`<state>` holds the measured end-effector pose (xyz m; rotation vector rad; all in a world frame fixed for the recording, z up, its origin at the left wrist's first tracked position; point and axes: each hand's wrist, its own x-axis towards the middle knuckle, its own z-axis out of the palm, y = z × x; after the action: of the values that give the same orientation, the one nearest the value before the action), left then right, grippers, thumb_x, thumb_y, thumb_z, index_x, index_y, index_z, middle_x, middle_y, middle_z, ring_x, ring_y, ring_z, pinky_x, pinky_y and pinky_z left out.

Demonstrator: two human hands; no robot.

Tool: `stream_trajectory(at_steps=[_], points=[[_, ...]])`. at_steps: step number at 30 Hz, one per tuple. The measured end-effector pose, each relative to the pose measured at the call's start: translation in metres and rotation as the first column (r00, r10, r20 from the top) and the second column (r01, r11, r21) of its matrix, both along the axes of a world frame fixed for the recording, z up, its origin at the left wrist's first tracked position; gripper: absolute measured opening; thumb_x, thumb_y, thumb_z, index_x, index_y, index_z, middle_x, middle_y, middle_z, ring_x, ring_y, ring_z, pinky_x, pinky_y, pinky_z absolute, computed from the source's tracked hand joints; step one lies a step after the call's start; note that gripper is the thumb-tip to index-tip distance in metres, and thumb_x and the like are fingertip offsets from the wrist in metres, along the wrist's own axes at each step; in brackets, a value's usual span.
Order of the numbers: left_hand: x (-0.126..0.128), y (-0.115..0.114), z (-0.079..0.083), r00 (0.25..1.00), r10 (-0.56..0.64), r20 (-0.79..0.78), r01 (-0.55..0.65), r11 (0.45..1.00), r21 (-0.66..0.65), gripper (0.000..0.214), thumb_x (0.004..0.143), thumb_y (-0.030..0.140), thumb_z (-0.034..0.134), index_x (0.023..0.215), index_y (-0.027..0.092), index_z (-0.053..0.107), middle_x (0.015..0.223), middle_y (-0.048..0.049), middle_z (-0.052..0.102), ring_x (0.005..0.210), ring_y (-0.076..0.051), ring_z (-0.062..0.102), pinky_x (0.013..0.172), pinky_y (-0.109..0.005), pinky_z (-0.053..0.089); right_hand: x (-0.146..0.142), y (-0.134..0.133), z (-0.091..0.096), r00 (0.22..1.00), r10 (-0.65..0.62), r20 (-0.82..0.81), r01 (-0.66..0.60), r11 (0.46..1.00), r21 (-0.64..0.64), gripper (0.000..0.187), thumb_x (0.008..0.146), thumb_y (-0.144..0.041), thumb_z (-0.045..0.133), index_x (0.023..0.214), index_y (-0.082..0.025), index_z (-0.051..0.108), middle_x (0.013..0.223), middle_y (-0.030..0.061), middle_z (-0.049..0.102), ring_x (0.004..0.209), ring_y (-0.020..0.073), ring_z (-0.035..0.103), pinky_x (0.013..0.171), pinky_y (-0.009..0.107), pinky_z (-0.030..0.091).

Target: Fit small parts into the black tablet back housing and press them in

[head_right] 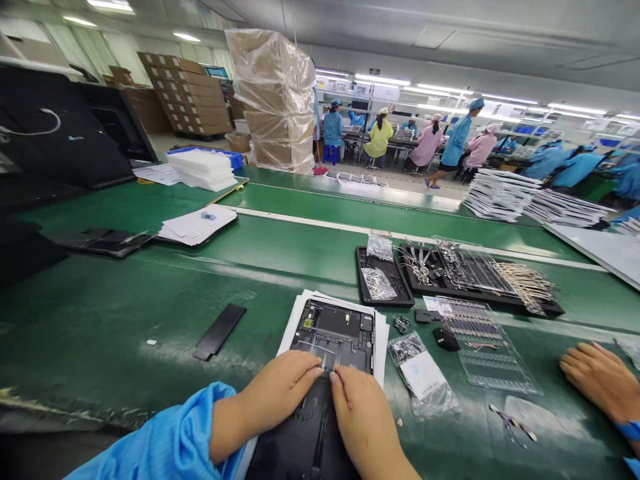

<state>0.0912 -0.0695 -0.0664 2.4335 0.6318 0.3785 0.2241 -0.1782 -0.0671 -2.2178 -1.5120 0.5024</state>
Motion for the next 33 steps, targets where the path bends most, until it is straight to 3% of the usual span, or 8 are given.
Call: stream_trajectory(at_steps=[10, 21, 33], points=[[-0.005, 0.001, -0.011, 0.999, -0.035, 0.036, 0.035, 0.999, 0.013, 0.020, 0.088, 0.023, 0.041, 0.095, 0.020, 0.059, 0.092, -0.0015, 0.065, 0.088, -0.018, 0.058, 0.081, -0.032, 0.046, -0.004, -0.001, 0.001, 1.000, 0.022, 0.016, -0.022, 0.999, 0.027, 0.029, 0.090, -0.027, 0.036, 0.101, -0.019, 0.062, 0.097, 0.0044, 0.065, 0.090, 0.0200, 0.057, 0.082, 0.032, 0.041], [-0.006, -0.002, -0.014, 0.998, -0.032, 0.047, 0.030, 0.999, 0.043, 0.018, 0.087, 0.023, 0.042, 0.093, 0.020, 0.059, 0.090, -0.0022, 0.065, 0.085, -0.018, 0.058, 0.079, -0.033, 0.046, -0.004, -0.005, -0.008, 0.999, 0.032, -0.012, -0.032, 0.999, 0.028, 0.030, 0.090, -0.029, 0.035, 0.100, -0.019, 0.062, 0.100, 0.0064, 0.065, 0.093, 0.0206, 0.057, 0.083, 0.032, 0.040], [-0.006, 0.002, -0.018, 0.996, -0.068, 0.059, 0.066, 0.997, 0.039, 0.019, 0.088, 0.026, 0.040, 0.093, 0.022, 0.058, 0.090, -0.0008, 0.064, 0.086, -0.017, 0.057, 0.080, -0.031, 0.046, -0.006, -0.005, -0.001, 0.999, 0.004, 0.037, -0.006, 0.999, 0.051, 0.026, 0.089, -0.025, 0.039, 0.100, -0.021, 0.062, 0.098, 0.0043, 0.066, 0.091, 0.0197, 0.058, 0.082, 0.030, 0.042]])
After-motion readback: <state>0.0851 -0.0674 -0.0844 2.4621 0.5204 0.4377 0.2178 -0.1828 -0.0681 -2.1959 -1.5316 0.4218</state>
